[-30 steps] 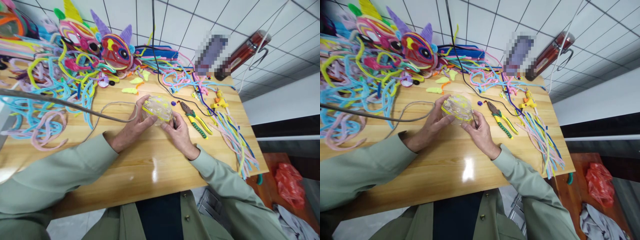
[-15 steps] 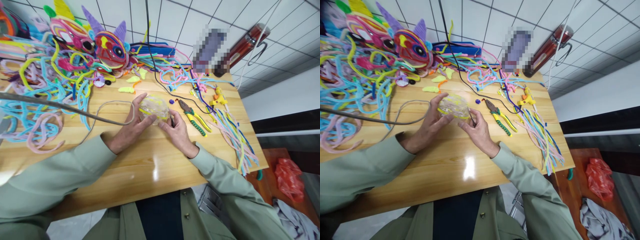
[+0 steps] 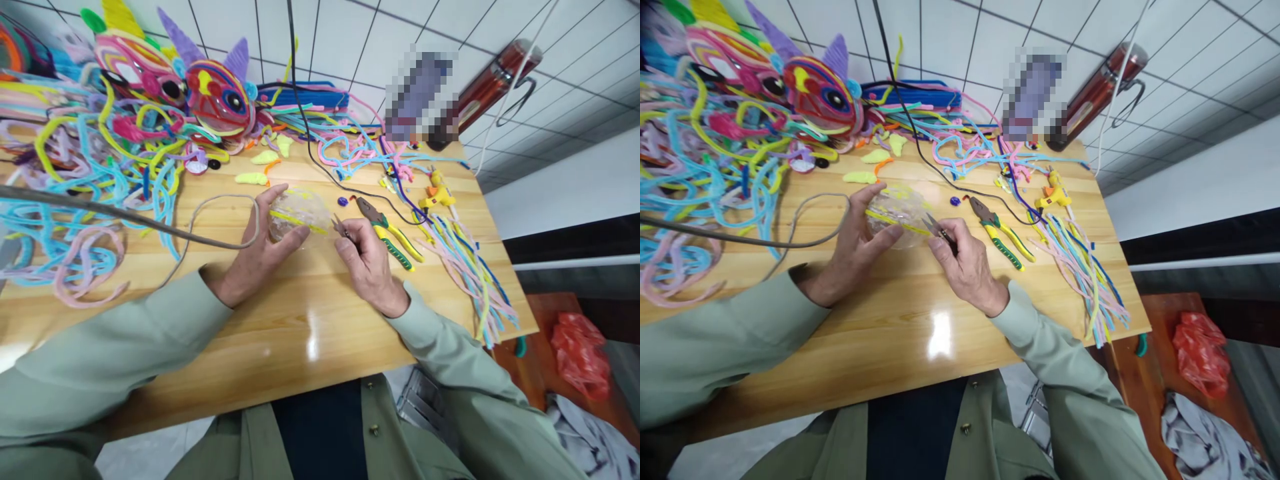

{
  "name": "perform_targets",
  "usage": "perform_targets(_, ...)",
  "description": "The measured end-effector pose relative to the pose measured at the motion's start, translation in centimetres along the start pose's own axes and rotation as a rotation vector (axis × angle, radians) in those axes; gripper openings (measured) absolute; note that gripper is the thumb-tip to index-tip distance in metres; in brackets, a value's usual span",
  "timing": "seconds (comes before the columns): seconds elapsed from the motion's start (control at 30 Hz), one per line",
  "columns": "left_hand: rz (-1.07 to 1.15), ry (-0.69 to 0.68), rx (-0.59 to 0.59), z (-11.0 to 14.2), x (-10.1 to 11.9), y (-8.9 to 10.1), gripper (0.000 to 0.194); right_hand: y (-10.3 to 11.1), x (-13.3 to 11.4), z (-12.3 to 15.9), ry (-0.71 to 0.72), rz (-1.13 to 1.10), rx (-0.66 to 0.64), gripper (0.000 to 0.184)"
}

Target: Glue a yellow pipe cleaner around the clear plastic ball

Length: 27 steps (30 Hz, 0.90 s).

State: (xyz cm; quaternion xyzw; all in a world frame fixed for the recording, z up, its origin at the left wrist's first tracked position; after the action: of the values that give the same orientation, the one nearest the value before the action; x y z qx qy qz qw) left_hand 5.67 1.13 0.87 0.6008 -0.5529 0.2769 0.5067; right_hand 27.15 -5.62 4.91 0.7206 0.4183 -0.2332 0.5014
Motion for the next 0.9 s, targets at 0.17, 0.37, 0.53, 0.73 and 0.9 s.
perform_targets(0.17, -0.051, -0.013, -0.032, -0.1, -0.1, 0.1, 0.081, 0.4, -1.8, 0.1, 0.222, 0.163, -0.015, 0.035)
perform_targets(0.37, -0.091, -0.045, -0.094, 0.0, 0.4, 0.2, 0.075, 1.3, -2.6, 0.3, 0.275, 0.203, 0.014, 0.028)
perform_targets(0.53, -0.118, -0.092, -0.078, 0.0, 0.7, -0.2, 0.090, 0.9, -2.4, 0.2, 0.225, 0.140, -0.048, 0.024)
perform_targets(0.73, -0.129, -0.071, -0.067, -0.1, 0.7, -0.4, 0.091, 0.6, -2.5, 0.4, 0.200, 0.171, -0.078, 0.027)
perform_targets(0.9, -0.123, -0.087, -0.074, 0.0, 0.9, -0.5, 0.087, 0.4, -2.7, 0.4, 0.228, 0.201, -0.056, 0.029)
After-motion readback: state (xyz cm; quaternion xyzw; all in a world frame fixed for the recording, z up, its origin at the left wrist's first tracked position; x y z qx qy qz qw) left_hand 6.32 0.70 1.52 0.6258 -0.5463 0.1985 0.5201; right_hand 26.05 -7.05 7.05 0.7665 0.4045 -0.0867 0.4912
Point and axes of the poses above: each hand's wrist, its own z-axis away from the middle knuckle, its own y-axis out of the back of the hand, x = y × z, the point moved 7 cm from there along -z, towards the middle knuckle, and after that the axes turned 6 degrees about y, right-handed, at the moved point
